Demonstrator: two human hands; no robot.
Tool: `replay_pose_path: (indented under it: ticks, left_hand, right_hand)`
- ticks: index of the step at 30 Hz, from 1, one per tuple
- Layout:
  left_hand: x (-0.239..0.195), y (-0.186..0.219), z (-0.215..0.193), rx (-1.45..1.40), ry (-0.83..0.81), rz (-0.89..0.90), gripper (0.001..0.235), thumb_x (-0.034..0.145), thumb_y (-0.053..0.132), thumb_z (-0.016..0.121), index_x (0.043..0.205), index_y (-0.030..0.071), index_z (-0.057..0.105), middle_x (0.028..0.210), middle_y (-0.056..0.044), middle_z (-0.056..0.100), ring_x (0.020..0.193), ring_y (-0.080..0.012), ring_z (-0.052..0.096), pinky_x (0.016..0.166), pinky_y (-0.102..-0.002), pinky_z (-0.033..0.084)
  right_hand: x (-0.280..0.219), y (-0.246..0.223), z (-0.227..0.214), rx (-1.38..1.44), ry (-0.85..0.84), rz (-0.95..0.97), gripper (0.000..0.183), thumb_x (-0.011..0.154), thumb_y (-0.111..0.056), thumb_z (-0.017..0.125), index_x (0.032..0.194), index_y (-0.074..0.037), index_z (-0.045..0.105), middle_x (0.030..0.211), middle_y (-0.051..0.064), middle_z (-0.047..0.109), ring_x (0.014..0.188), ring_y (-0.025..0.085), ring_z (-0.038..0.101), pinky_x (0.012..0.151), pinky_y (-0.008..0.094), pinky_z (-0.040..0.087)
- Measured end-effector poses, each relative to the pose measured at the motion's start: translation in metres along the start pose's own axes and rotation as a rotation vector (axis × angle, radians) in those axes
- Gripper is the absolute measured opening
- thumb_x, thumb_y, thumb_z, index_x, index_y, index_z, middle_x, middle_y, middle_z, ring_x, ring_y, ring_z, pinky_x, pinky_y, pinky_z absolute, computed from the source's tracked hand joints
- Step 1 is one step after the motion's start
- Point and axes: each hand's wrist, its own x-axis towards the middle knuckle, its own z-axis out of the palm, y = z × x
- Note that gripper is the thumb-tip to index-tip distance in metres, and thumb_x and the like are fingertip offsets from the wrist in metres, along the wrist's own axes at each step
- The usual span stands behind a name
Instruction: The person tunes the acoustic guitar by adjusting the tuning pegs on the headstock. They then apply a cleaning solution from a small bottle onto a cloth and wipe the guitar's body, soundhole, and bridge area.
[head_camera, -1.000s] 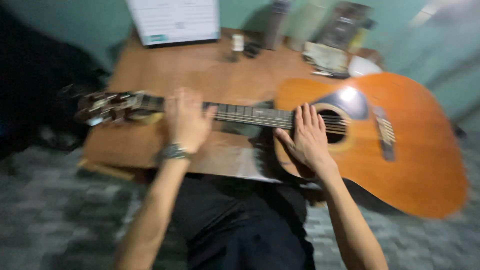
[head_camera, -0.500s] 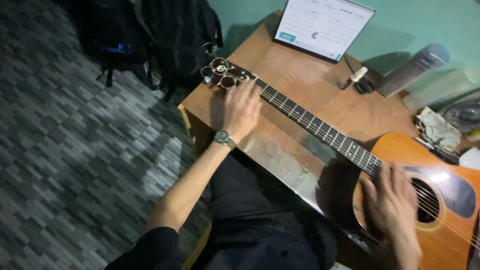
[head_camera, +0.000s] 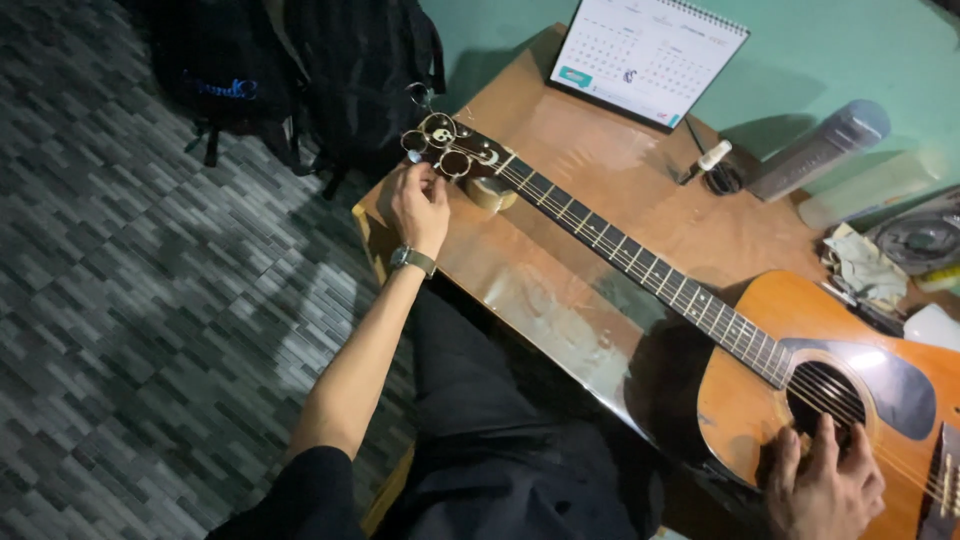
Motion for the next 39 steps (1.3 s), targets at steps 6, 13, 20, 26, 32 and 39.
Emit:
replay_pose_path:
  ticks: [6, 13, 20, 26, 32, 39]
  left_hand:
    - [-0.006, 0.030, -0.010, -0.015, 0.098, 0.064, 0.028, 0.085, 0.007, 0.068, 0.112, 0.003, 0.067, 0.098, -0.013, 0.064, 0.091, -0.0306, 0.065, 0.085, -0.042, 0.054]
    - [-0.054, 0.060, 0.024, -0.229, 0.100, -0.048, 0.011, 0.085, 0.011, 0.068, 0.094, 0.016, 0.065, 0.082, -0.003, 0.067, 0.076, -0.0251, 0.070, 0.068, -0.034, 0.055]
    - [-0.084, 0.116, 0.057, -1.196, -0.417, -0.897, 0.040, 0.094, 0.020, 0.076, 0.125, 0.004, 0.055, 0.118, -0.012, 0.063, 0.108, -0.0285, 0.066, 0.103, -0.046, 0.053]
    - [-0.067, 0.131, 0.060, -1.169, -0.418, -1.127, 0.049, 0.076, 0.027, 0.078, 0.113, 0.006, 0.053, 0.134, -0.021, 0.056, 0.129, -0.0381, 0.055, 0.106, -0.048, 0.052]
    - [-0.057, 0.154, 0.040, -0.893, -0.481, -1.126, 0.083, 0.079, 0.037, 0.071, 0.147, 0.007, 0.035, 0.127, -0.018, 0.052, 0.117, -0.0284, 0.061, 0.106, -0.038, 0.055]
    - [-0.061, 0.153, 0.047, -0.902, -0.451, -1.131, 0.077, 0.080, 0.035, 0.071, 0.143, 0.006, 0.037, 0.115, -0.013, 0.053, 0.104, -0.0237, 0.061, 0.098, -0.034, 0.058]
  right_hand:
    - [0.023, -0.085, -0.036, 0.110, -0.106, -0.004, 0.083, 0.099, -0.059, 0.043, 0.159, -0.002, 0.041, 0.165, 0.032, 0.030, 0.146, 0.051, 0.032, 0.113, 0.064, 0.025]
    - [0.124, -0.193, 0.008, 0.292, -0.231, -0.554, 0.055, 0.104, -0.040, 0.053, 0.147, -0.006, 0.055, 0.144, 0.023, 0.059, 0.137, 0.044, 0.052, 0.108, 0.058, 0.044]
    - [0.152, -0.190, -0.035, 0.443, -0.559, -0.398, 0.039, 0.092, -0.029, 0.070, 0.131, -0.021, 0.073, 0.113, 0.021, 0.076, 0.112, 0.047, 0.067, 0.094, 0.061, 0.052]
    - [0.126, -0.103, -0.068, 0.580, -0.549, -0.029, 0.065, 0.075, -0.018, 0.081, 0.138, -0.011, 0.066, 0.141, 0.006, 0.066, 0.136, 0.017, 0.055, 0.112, 0.034, 0.037]
    - [0.126, -0.047, -0.056, 0.627, -0.466, -0.181, 0.027, 0.088, -0.004, 0.072, 0.114, 0.001, 0.077, 0.133, 0.015, 0.070, 0.136, 0.023, 0.059, 0.125, 0.036, 0.036]
    - [0.130, -0.046, -0.059, 0.640, -0.515, -0.074, 0.041, 0.077, -0.005, 0.082, 0.117, 0.002, 0.077, 0.131, 0.010, 0.072, 0.128, 0.017, 0.061, 0.117, 0.031, 0.041]
